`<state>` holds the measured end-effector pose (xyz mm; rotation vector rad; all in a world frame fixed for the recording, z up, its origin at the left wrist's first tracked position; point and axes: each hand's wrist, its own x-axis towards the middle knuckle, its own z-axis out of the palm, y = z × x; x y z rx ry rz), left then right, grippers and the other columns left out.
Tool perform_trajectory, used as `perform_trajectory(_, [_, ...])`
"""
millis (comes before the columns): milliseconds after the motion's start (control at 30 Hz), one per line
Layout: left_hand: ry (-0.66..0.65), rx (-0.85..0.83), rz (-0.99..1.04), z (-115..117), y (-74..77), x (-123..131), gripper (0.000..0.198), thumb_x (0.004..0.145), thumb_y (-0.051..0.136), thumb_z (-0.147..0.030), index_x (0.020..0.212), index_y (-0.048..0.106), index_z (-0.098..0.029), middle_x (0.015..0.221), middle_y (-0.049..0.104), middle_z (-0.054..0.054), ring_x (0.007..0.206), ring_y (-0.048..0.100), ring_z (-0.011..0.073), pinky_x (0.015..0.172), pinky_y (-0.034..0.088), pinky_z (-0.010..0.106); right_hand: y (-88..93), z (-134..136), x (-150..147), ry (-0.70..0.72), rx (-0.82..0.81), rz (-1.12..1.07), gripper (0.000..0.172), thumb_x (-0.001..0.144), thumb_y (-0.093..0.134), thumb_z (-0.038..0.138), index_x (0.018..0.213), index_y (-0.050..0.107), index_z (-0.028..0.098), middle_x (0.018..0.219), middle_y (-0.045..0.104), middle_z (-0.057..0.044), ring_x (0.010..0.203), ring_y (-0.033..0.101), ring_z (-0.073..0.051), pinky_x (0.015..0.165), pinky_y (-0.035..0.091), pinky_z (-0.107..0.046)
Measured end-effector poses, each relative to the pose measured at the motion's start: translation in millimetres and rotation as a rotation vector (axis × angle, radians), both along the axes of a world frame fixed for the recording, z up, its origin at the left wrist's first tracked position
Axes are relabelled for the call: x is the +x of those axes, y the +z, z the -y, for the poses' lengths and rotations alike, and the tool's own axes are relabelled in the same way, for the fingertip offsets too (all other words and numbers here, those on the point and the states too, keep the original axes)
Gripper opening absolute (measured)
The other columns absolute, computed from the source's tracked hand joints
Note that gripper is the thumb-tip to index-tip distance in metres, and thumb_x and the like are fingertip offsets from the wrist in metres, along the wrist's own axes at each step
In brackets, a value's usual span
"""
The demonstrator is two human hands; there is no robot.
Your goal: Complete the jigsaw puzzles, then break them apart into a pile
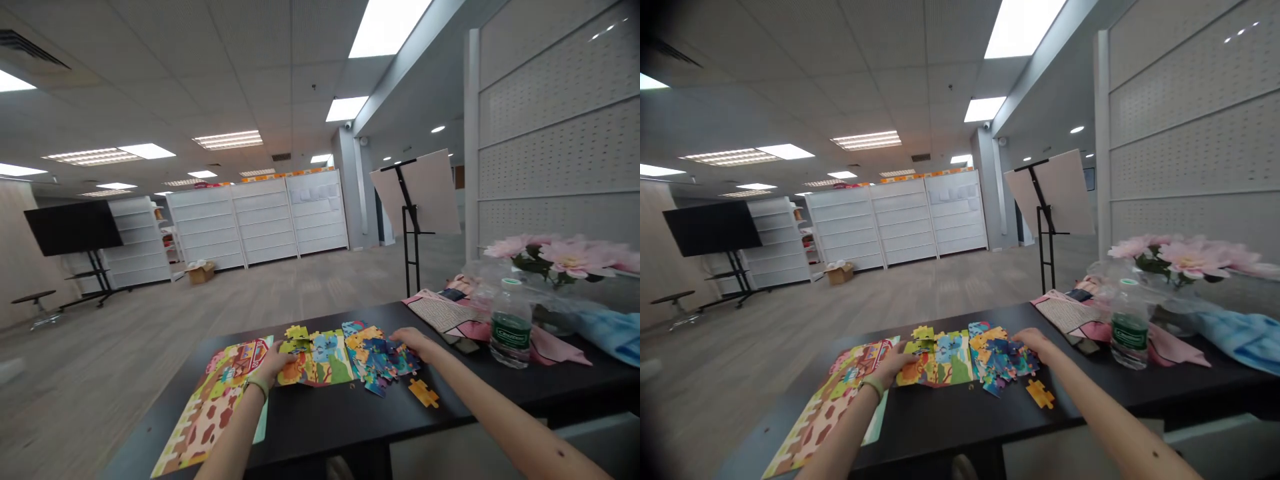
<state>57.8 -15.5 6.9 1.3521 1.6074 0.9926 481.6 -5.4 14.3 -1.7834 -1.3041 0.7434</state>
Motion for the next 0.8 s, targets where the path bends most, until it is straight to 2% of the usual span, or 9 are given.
perform_trajectory(67, [-0.053, -0.003, 0.041, 1.5, 1.3, 5.8, 0.080, 0.071, 0.085, -0.032, 0.138, 0.045, -0.015, 0.104, 0.073, 0.011, 0.086, 0.074, 0.0245, 0.077, 0.060, 0.034, -2.0, -0.4, -2.1, 0.082, -0.051, 0.030, 0.032, 0.095, 0.062, 0.036, 0.121, 0.061, 0.017, 0.120, 0.064, -0.007, 0.099, 0.065, -0.021, 0.084, 0.057, -0.040])
perform_trajectory(167, [-0.118, 0.014, 0.031, 0.8, 7.6, 13.1, 0.079, 0.069, 0.089, -0.024, 0.137, 0.049, -0.014, 0.108, 0.072, 0.011, 0.087, 0.074, 0.0235, 0.079, 0.060, 0.033, -4.6, -0.3, -5.1, 0.172, -0.069, 0.103, 0.030, 0.095, 0.063, 0.037, 0.116, 0.063, 0.016, 0.116, 0.065, -0.007, 0.098, 0.065, -0.020, 0.085, 0.056, -0.041])
perform_trajectory(233, [-0.147, 0.028, -0.014, -3.2, 15.3, 17.8, 0.065, 0.076, 0.085, -0.023, 0.132, 0.053, -0.014, 0.113, 0.069, 0.011, 0.089, 0.072, 0.0225, 0.081, 0.060, 0.035, -6.9, 0.7, -6.8, 0.198, -0.038, 0.166, 0.030, 0.094, 0.065, 0.038, 0.113, 0.064, 0.016, 0.115, 0.065, -0.006, 0.100, 0.064, -0.021, 0.088, 0.055, -0.043])
perform_trajectory(333, [-0.182, 0.055, -0.105, -13.1, 28.7, 31.4, 0.035, 0.094, 0.067, -0.030, 0.125, 0.059, -0.015, 0.116, 0.066, 0.009, 0.095, 0.068, 0.0208, 0.082, 0.059, 0.039, -10.6, 3.3, -9.7, 0.229, 0.004, 0.266, 0.030, 0.092, 0.067, 0.037, 0.113, 0.064, 0.016, 0.117, 0.065, -0.007, 0.106, 0.063, -0.023, 0.093, 0.052, -0.045])
perform_trajectory(433, [-0.224, 0.094, -0.187, -20.9, 36.8, 61.2, 0.030, 0.098, 0.062, -0.032, 0.122, 0.060, -0.015, 0.117, 0.064, 0.008, 0.097, 0.066, 0.0208, 0.083, 0.058, 0.040, -12.8, 5.8, -13.5, 0.252, 0.028, 0.345, 0.029, 0.093, 0.066, 0.036, 0.114, 0.064, 0.016, 0.119, 0.064, -0.007, 0.107, 0.062, -0.023, 0.093, 0.052, -0.046])
perform_trajectory(567, [-0.274, 0.193, -0.269, -17.1, 33.6, 115.9, 0.031, 0.097, 0.063, -0.033, 0.122, 0.060, -0.016, 0.120, 0.064, 0.008, 0.101, 0.065, 0.0220, 0.087, 0.057, 0.043, -11.7, 8.6, -19.0, 0.232, 0.057, 0.397, 0.029, 0.094, 0.064, 0.036, 0.116, 0.063, 0.016, 0.119, 0.064, -0.007, 0.104, 0.063, -0.022, 0.090, 0.054, -0.044])
perform_trajectory(633, [-0.270, 0.272, -0.313, -9.8, 29.4, 135.0, 0.034, 0.094, 0.066, -0.031, 0.124, 0.060, -0.017, 0.125, 0.062, 0.009, 0.110, 0.062, 0.0239, 0.096, 0.051, 0.045, -10.0, 10.0, -21.5, 0.207, 0.075, 0.401, 0.030, 0.095, 0.063, 0.037, 0.116, 0.062, 0.016, 0.118, 0.064, -0.007, 0.102, 0.064, -0.021, 0.089, 0.054, -0.043])
perform_trajectory(700, [-0.232, 0.339, -0.365, -1.5, 25.4, 140.3, 0.037, 0.093, 0.064, -0.030, 0.128, 0.059, -0.020, 0.133, 0.060, 0.009, 0.122, 0.056, 0.0251, 0.108, 0.042, 0.042, -8.2, 11.2, -24.4, 0.181, 0.085, 0.390, 0.030, 0.095, 0.063, 0.037, 0.117, 0.062, 0.016, 0.116, 0.065, -0.007, 0.099, 0.064, -0.021, 0.086, 0.055, -0.042])
perform_trajectory(800, [-0.120, 0.346, -0.464, 10.3, 17.8, 122.4, 0.039, 0.096, 0.052, -0.035, 0.132, 0.057, -0.021, 0.138, 0.056, 0.011, 0.134, 0.045, 0.0284, 0.114, 0.030, 0.039, -5.0, 11.7, -31.8, 0.159, 0.073, 0.354, 0.030, 0.095, 0.062, 0.037, 0.118, 0.061, 0.016, 0.114, 0.065, -0.006, 0.094, 0.066, -0.019, 0.081, 0.057, -0.039])
